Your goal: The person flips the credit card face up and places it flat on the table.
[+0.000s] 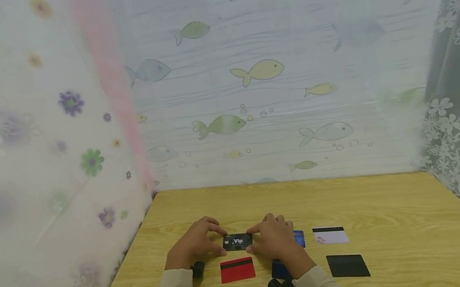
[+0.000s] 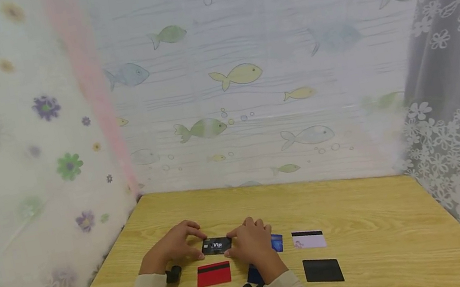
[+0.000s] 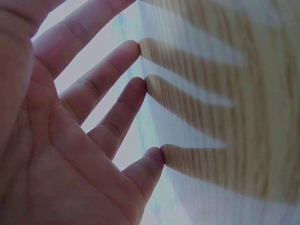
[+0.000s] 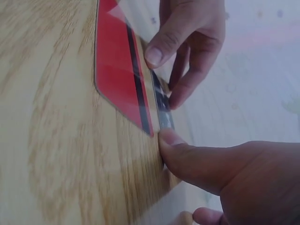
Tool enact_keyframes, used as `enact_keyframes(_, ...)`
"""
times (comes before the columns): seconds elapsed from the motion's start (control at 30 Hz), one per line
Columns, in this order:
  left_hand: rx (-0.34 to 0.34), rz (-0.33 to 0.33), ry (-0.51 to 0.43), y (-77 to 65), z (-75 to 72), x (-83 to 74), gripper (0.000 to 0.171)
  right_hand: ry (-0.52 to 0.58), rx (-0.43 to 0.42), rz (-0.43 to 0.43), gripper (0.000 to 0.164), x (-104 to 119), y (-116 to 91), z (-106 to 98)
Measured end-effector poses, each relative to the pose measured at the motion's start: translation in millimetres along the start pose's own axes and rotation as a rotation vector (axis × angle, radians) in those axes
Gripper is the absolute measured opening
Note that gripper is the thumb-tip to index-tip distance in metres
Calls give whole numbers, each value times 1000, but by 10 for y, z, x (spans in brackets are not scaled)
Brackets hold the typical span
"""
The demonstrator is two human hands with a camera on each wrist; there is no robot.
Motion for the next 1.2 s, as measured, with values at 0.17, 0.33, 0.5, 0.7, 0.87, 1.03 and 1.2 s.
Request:
enact_keyframes(0.17,6,9,8,-4,-10,-13,49,-10,6,-19,51,-8,3,-13)
enact_keyframes(0.33,10,5,-39,16,-15,-20,67,-36,-20,-33,56,-60,12,-110)
enact_keyframes(0.5,-38,40,0,77,-22,-75,65,-54,-40,-64,55,-125,-29,-264)
enact_keyframes(0.7,-97,82,40,113,-14,-263,61,-44,-45,-87,51,-243,-145,-394)
enact_keyframes(0.87,-107,103,118,169,68,-447,58,-46,-71,-64,48,-397,-261,-485)
enact_keyframes(1.03,-100,116,208,262,194,-627,54,-55,-69,-39,49,-566,-353,-537)
enact_keyframes(1.2,-96,154,261,407,327,-813,49,-37,-54,-16,50,-742,-426,-591)
Point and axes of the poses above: each hand's wrist, its own y-axis towards the middle knuckle, its own z-axis out of the palm, x = y × z, the point moved 6 cm from there along y, towards the middle knuckle, and after that the axes turned 8 degrees about x, right-handed, at the moved point
